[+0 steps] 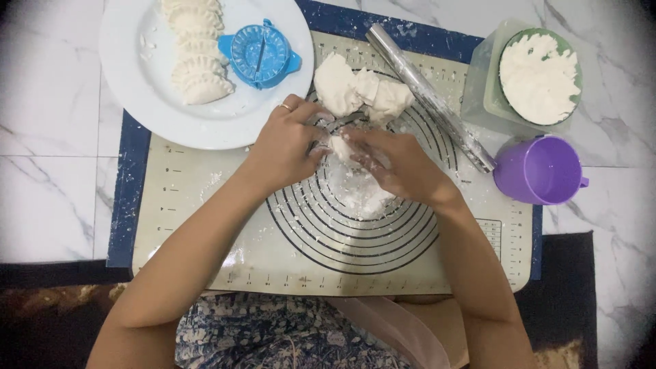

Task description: Preparing dumplings by tearing dough into small pieces and shaping them

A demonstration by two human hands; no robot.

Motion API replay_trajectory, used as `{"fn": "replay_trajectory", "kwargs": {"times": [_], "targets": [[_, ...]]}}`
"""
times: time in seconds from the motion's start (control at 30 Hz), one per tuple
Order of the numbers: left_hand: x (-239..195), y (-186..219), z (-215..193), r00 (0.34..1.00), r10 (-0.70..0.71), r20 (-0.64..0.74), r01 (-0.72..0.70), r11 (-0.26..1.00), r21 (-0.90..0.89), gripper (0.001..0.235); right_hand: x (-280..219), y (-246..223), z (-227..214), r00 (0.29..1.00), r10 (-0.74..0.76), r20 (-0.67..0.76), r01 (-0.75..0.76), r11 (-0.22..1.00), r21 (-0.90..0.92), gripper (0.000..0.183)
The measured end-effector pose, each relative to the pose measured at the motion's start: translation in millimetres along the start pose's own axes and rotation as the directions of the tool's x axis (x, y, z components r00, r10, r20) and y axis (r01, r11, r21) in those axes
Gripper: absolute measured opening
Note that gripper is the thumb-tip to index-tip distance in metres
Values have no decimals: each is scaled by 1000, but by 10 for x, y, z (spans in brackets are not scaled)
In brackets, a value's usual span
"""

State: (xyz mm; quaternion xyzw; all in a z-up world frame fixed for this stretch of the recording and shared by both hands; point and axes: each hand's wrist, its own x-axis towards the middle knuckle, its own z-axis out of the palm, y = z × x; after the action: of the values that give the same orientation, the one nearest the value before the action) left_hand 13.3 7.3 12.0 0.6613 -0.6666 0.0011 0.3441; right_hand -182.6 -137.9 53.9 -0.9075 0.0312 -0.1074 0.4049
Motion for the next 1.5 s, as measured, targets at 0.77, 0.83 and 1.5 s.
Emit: {"fn": "replay_trajectory", "kwargs": {"times": [0.77, 0.83, 1.5], "targets": [[24, 16, -128, 998, -58, 15, 59, 996, -64, 33, 38, 200, 203, 904, -122, -409, 22, 971, -239, 9], [25, 27, -171, 995, -82, 50, 82, 997, -1, 35, 60, 135, 198, 907, -138, -398, 52, 974, -219, 8], [18, 133, 40, 998, 23, -59, -29, 995, -95, 12, -53, 169, 12, 865, 52, -499, -133, 983, -128, 23]]}}
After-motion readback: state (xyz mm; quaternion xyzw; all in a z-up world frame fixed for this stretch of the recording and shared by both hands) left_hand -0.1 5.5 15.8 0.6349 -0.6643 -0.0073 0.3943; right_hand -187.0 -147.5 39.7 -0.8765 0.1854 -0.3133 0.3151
